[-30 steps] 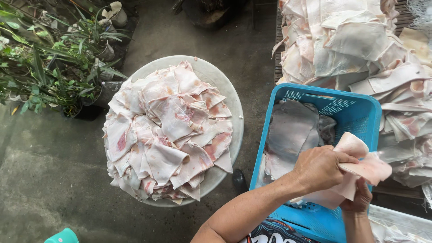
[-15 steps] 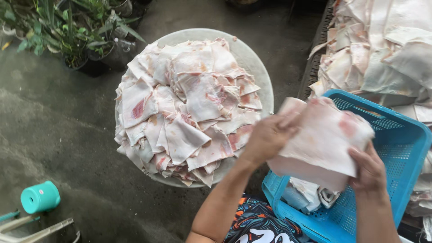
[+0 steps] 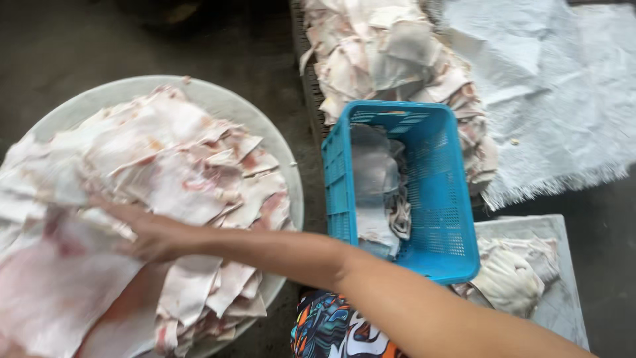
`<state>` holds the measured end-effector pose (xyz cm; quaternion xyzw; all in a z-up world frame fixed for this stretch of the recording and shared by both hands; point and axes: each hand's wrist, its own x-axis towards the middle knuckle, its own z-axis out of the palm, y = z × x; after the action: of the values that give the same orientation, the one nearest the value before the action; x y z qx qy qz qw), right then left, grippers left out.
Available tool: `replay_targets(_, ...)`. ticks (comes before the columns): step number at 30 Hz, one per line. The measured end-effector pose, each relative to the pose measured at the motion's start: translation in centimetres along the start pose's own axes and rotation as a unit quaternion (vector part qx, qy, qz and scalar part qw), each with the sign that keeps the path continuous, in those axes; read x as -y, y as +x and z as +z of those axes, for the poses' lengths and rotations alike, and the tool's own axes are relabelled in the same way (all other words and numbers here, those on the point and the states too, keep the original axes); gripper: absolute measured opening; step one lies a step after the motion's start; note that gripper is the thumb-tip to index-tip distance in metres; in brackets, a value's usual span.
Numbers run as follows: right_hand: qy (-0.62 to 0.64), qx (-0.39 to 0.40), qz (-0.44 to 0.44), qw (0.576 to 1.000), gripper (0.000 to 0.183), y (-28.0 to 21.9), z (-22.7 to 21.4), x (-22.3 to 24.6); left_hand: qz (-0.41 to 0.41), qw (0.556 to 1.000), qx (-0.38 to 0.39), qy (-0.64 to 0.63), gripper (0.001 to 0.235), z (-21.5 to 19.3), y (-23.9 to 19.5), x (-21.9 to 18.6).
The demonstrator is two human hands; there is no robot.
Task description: The person sorts and organizes pieces of raw animal skin by hand from a blue plastic basket onto a large white plate.
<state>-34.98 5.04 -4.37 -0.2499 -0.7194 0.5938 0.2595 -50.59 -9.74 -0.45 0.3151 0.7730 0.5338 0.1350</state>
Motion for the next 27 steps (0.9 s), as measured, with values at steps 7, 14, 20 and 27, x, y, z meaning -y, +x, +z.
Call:
replay_targets(7,0.079,0.039,0.121,0.989,0.07,-7.4,-3.4,1.8,-0.025,0.999,0.023,-0.021,0.021,2.7,-0.7,-0.9)
replay_targets(14,0.326,-0.23,0.199,0.895,0.044,-22.1,-20.9,-2.5,-0.157,0.93,0.288,-0.168,0.024,18.0,-9.4,-13.4)
replay_targets(20,0.159,-0.6,0.336,0.709,0.044,-37.7,-33.6,-19.7,-0.238,0.83,0.452,-0.224,0.028,28.7,-17.2,-16.0)
replay_targets(27,-0.077,-0.508,0.489,0.705,0.056,-36.0,-31.9,-26.0,-0.226,0.811,0.529,-0.103,0.037,35.7,-23.3,-15.0)
